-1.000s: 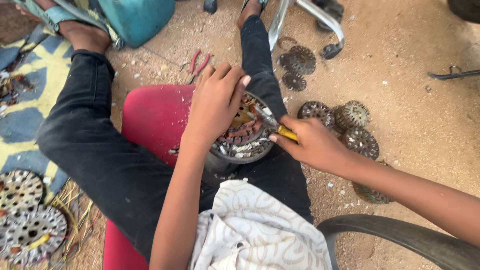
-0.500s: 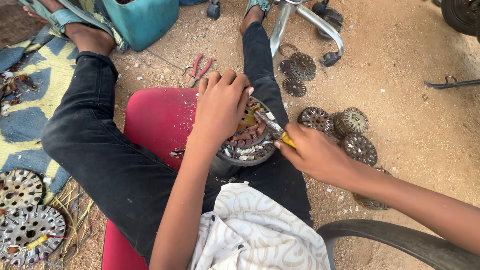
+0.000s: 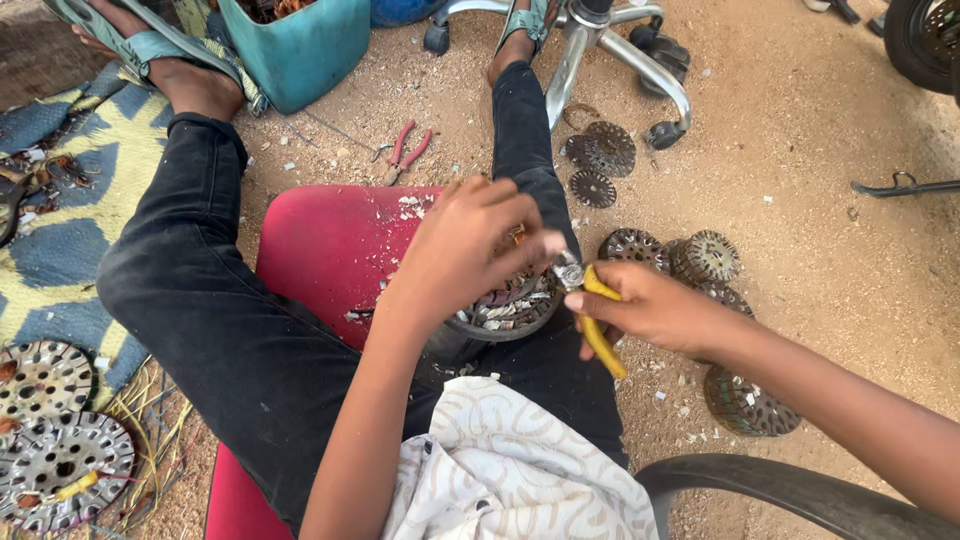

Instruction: The person sits on the ground with a motor stator on their lap and uses pliers to pull copper windings and insulation out of the stator slots, dropping extracted pieces aside. They work around the stator repeatedly, turning it to reach different slots, with other dismantled stator parts scattered on the ground nearby.

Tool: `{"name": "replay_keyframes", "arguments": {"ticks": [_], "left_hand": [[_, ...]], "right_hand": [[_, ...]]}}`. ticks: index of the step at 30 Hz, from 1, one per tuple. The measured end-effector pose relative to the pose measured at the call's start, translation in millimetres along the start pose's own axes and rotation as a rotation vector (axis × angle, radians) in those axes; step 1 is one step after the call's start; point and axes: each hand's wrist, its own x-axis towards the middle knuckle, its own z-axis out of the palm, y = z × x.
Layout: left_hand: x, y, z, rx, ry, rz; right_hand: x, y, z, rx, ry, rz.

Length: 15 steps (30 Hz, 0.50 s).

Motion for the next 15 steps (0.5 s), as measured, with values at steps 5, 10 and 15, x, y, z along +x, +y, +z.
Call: {"name": "replay_keyframes", "arguments": {"ticks": [5,10,15], "left_hand": [[1,7,-5,-0.051,0.037,0.043],[4,21,-4,-0.219,0.028,-0.134],[6,31,1,-0.535,0.186,-0.078]], "right_hand": [[-14,-17,-12,-0.732,0.326,-0.042],[-30,-41,-23,-0.6,0.448,-0.177],[-33,-45,-7,-0.598,0.351,-0.341]]}}
